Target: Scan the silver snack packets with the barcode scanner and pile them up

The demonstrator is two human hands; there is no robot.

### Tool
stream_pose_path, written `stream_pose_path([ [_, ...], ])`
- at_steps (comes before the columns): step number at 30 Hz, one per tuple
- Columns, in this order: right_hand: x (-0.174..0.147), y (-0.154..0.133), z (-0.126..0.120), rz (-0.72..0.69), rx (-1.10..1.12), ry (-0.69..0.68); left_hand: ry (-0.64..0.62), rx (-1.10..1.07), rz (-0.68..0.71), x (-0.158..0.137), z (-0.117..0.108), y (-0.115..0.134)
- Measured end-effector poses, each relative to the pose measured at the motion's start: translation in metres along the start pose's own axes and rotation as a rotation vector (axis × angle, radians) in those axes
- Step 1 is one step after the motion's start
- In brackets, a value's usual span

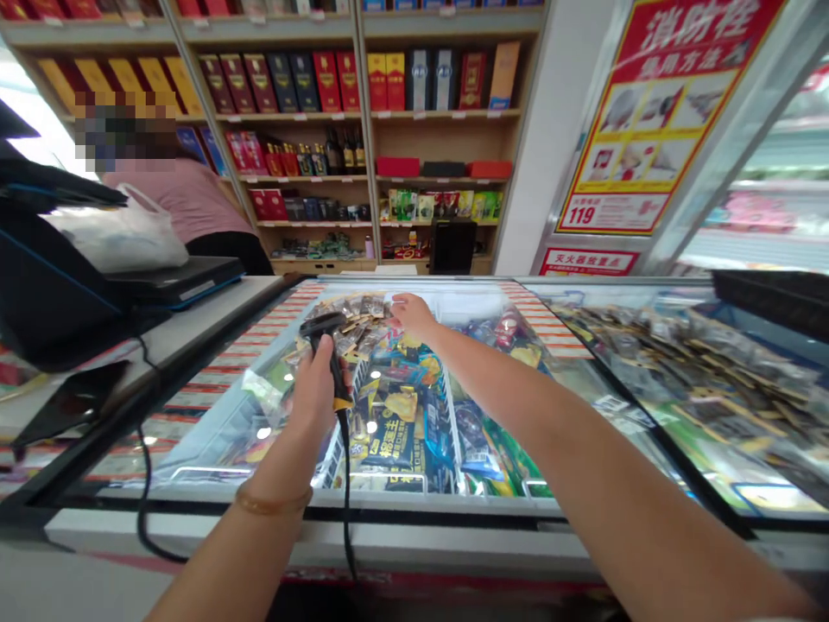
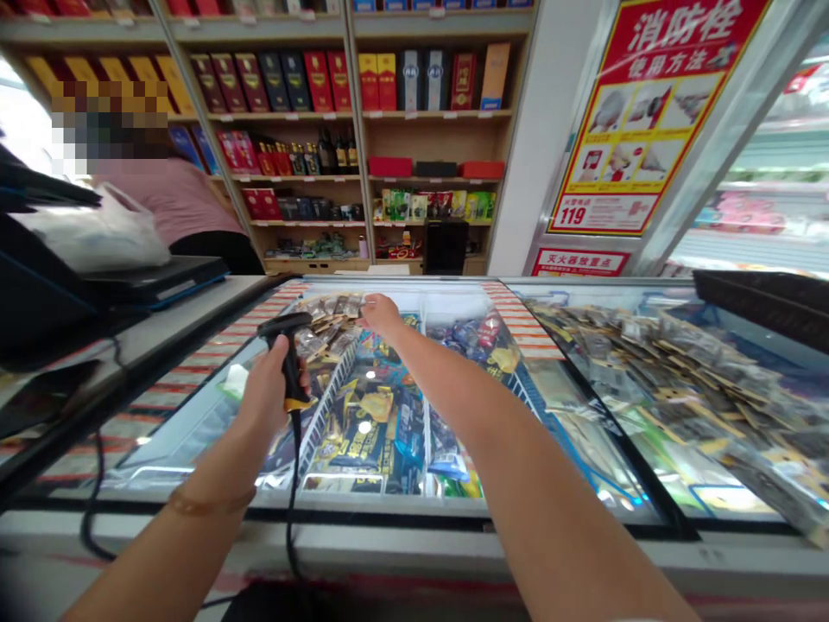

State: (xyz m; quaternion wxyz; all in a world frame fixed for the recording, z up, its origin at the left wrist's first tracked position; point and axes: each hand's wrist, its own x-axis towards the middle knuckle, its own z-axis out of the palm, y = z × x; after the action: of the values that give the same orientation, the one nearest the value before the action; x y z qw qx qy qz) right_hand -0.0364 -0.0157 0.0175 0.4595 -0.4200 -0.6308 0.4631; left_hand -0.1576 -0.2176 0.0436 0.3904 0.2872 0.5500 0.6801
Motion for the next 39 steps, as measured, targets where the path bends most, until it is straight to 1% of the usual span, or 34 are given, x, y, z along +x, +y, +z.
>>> stream_pose_path([
  [3, -0.023, 0.018, -0.055, 0.052, -0.048, 0.06, -0.064, -0.006, -0.049, -0.006, 0.027, -0.011],
  [5, -0.041, 0.031, -0.1, 0.051, -0.122, 0.105, -0.128, 0.001, -0.081, -0.011, 0.05, -0.019],
  [7, -0.06, 0.044, -0.15, 0.055, -0.233, 0.182, -0.202, 0.007, -0.095, -0.019, 0.076, -0.027],
  [9, -0.079, 0.054, -0.202, 0.048, -0.385, 0.278, -0.27, 0.007, -0.09, -0.03, 0.104, -0.035],
  [11, -0.1, 0.059, -0.253, 0.019, -0.584, 0.362, -0.328, 0.01, -0.09, -0.043, 0.129, -0.044],
  [14, -0.131, 0.057, -0.323, 0.03, -0.958, 0.453, -0.425, 0.025, -0.107, -0.06, 0.156, -0.058],
  [16, -0.15, 0.053, -0.362, 0.081, -1.087, 0.513, -0.476, 0.049, -0.095, -0.068, 0.162, -0.068],
  [17, -0.158, 0.05, -0.378, 0.129, -1.192, 0.542, -0.495, 0.066, -0.081, -0.07, 0.162, -0.072],
  [18, -0.165, 0.048, -0.393, 0.166, -1.251, 0.57, -0.505, 0.083, -0.065, -0.071, 0.16, -0.076],
  [20, -0.176, 0.046, -0.415, 0.228, -1.419, 0.616, -0.514, 0.108, -0.033, -0.071, 0.153, -0.079],
  [22, -0.183, 0.047, -0.431, 0.271, -1.551, 0.636, -0.52, 0.123, -0.02, -0.069, 0.145, -0.079],
  [23, -0.186, 0.049, -0.437, 0.286, -1.591, 0.64, -0.53, 0.131, -0.022, -0.068, 0.141, -0.078],
  [25, -0.188, 0.053, -0.444, 0.287, -1.597, 0.653, -0.557, 0.147, -0.035, -0.065, 0.136, -0.077],
  [27, -0.188, 0.056, -0.444, 0.237, -1.569, 0.714, -0.563, 0.151, -0.046, -0.062, 0.134, -0.076],
  [29, -0.183, 0.056, -0.437, 0.14, -1.528, 0.775, -0.544, 0.138, -0.049, -0.06, 0.134, -0.076],
  [30, -0.178, 0.054, -0.429, 0.08, -1.508, 0.779, -0.536, 0.129, -0.051, -0.059, 0.135, -0.077],
  [31, -0.173, 0.052, -0.42, 0.019, -1.487, 0.755, -0.531, 0.12, -0.05, -0.059, 0.135, -0.077],
  [33, -0.158, 0.048, -0.393, -0.115, -1.437, 0.621, -0.528, 0.102, -0.042, -0.059, 0.136, -0.077],
  [34, -0.149, 0.046, -0.376, -0.185, -1.398, 0.515, -0.528, 0.096, -0.036, -0.059, 0.136, -0.077],
  [36, -0.133, 0.046, -0.338, -0.347, -1.28, 0.314, -0.526, 0.088, -0.028, -0.059, 0.135, -0.076],
  [39, -0.116, 0.049, -0.278, -0.491, -1.087, 0.029, -0.522, 0.09, -0.036, -0.058, 0.134, -0.076],
])
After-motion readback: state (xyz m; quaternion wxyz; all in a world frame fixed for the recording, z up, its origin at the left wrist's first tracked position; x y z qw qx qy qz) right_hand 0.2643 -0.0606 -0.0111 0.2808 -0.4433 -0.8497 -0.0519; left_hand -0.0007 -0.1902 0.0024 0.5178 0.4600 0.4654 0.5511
